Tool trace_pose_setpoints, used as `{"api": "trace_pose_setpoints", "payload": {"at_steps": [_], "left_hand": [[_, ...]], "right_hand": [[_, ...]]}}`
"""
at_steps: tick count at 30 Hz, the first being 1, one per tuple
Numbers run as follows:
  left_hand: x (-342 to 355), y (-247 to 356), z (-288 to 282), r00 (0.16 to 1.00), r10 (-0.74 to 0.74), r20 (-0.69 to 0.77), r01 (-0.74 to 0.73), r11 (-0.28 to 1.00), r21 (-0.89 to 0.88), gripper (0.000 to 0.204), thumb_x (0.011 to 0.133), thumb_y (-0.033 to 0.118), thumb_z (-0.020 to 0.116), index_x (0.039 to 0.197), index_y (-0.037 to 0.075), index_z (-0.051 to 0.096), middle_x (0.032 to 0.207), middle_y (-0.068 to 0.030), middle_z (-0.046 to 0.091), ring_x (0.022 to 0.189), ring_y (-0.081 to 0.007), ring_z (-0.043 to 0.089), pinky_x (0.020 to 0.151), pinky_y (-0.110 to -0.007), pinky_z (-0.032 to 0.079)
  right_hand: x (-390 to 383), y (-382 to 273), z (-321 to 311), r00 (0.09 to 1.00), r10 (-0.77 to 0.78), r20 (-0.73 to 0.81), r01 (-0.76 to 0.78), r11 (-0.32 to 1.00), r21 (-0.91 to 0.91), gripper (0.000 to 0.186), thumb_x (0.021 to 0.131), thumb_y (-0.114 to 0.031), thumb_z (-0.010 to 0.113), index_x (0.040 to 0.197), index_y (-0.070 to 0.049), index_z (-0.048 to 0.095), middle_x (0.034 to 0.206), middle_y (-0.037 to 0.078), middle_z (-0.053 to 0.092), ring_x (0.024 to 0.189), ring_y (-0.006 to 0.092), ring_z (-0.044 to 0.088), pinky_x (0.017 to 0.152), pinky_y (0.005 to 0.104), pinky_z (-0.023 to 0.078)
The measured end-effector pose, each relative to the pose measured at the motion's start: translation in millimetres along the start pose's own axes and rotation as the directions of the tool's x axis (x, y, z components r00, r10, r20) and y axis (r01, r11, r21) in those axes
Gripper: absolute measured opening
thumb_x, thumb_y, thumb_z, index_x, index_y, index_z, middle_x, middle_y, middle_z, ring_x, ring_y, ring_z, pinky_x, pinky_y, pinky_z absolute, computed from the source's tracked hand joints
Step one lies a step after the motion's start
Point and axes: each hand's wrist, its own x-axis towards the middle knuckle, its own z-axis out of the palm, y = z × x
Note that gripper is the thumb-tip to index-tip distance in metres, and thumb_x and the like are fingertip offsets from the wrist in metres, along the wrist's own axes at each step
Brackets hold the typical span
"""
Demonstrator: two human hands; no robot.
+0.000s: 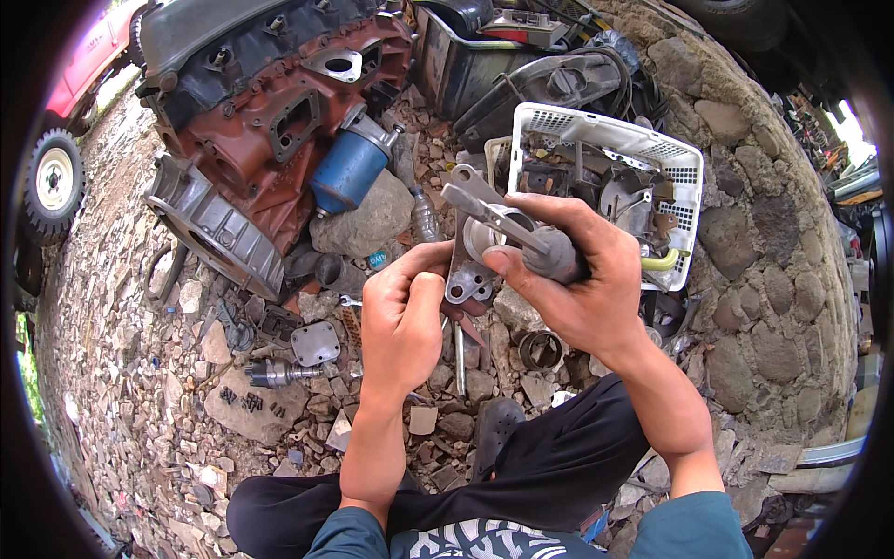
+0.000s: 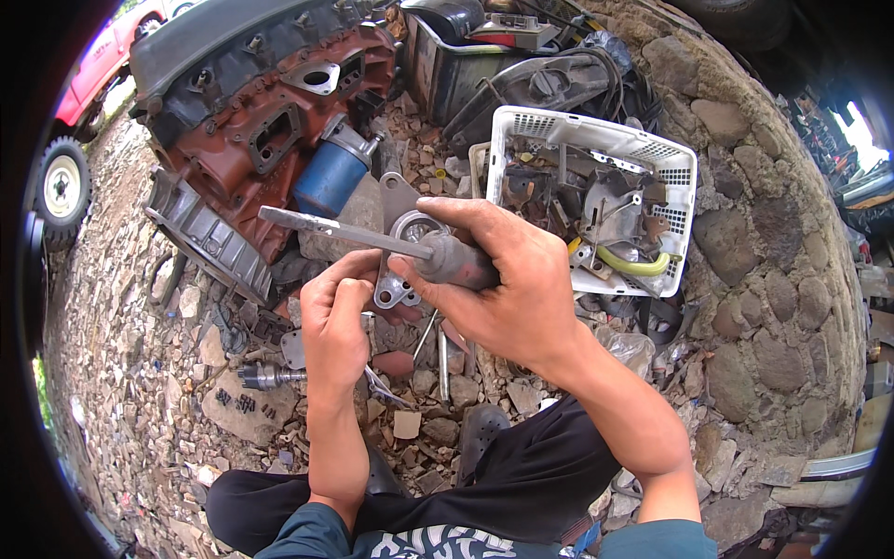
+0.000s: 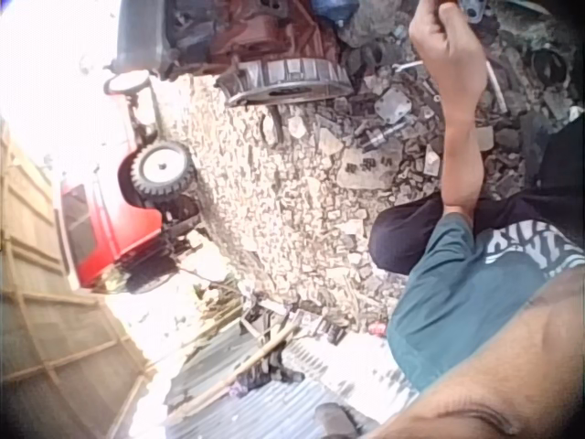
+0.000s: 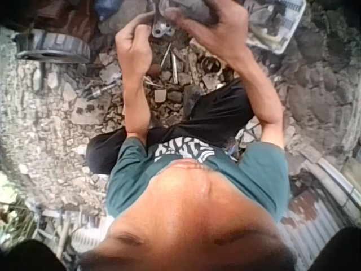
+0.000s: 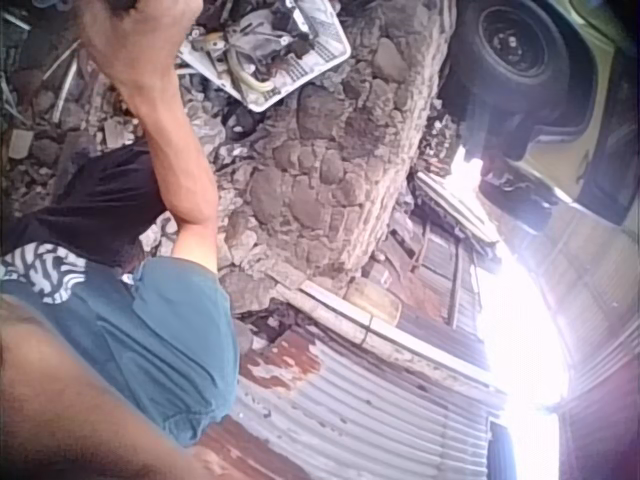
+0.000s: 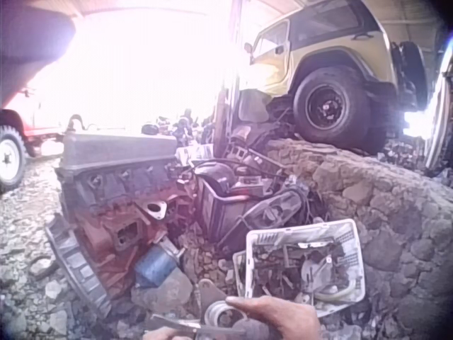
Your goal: The person sits on the ground and uses a hammer and a metal punch to tap a cylindrical component out of a metal housing. The person then inspects the housing and the removed component.
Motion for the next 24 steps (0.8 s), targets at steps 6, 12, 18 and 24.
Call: {"api": "trace_pose_setpoints", "payload": {"at_steps": [6, 12, 18, 24], "left_hand": [[-1.3, -1.6, -1.1, 0.999, 0.043, 0.015, -0.041, 0.992, -0.117, 0.033, 0.094, 0.003, 0.038, 0.111, -0.01, 0.063, 0.096, -0.0134, 0.069, 0.074, -0.0138, 0.068, 0.06, -0.026, 0.056], [4.7, -9.9, -0.5, 0.998, 0.067, -0.023, -0.069, 0.991, -0.118, 0.038, 0.097, 0.019, 0.04, 0.114, -0.006, 0.062, 0.097, -0.0126, 0.07, 0.076, -0.0158, 0.067, 0.06, -0.031, 0.057], [19.3, -40.9, -2.1, 0.908, -0.215, 0.36, 0.413, 0.607, -0.679, 0.04, 0.101, 0.038, 0.042, 0.108, 0.005, 0.063, 0.09, -0.0051, 0.068, 0.074, -0.0159, 0.066, 0.055, -0.031, 0.052], [29.0, -55.4, -12.9, 0.943, -0.282, 0.178, 0.319, 0.604, -0.73, 0.041, 0.101, 0.038, 0.036, 0.114, 0.009, 0.062, 0.092, -0.0021, 0.067, 0.077, -0.0139, 0.063, 0.059, -0.03, 0.051]], "right_hand": [[-0.9, -9.1, -3.7, 1.0, -0.015, -0.005, 0.015, 0.999, -0.035, 0.044, 0.078, -0.02, 0.086, 0.113, -0.001, 0.067, 0.091, 0.009, 0.072, 0.078, 0.0114, 0.067, 0.068, 0.0264, 0.053], [-1.1, -17.2, -6.9, 0.998, 0.054, 0.034, -0.054, 0.998, -0.011, 0.045, 0.073, -0.014, 0.085, 0.112, -0.002, 0.066, 0.095, 0.013, 0.072, 0.081, 0.0229, 0.072, 0.07, 0.0317, 0.056], [-4.1, -9.0, 7.9, 0.969, 0.192, 0.154, -0.197, 0.98, 0.018, 0.043, 0.079, -0.02, 0.082, 0.113, 0.0, 0.065, 0.091, 0.017, 0.071, 0.08, 0.026, 0.073, 0.068, 0.0342, 0.056], [-0.7, -10.9, 11.5, 0.908, 0.342, 0.241, -0.369, 0.926, 0.076, 0.049, 0.088, -0.029, 0.074, 0.125, -0.002, 0.058, 0.072, 0.016, 0.068, 0.064, 0.0254, 0.07, 0.059, 0.0355, 0.051]]}}
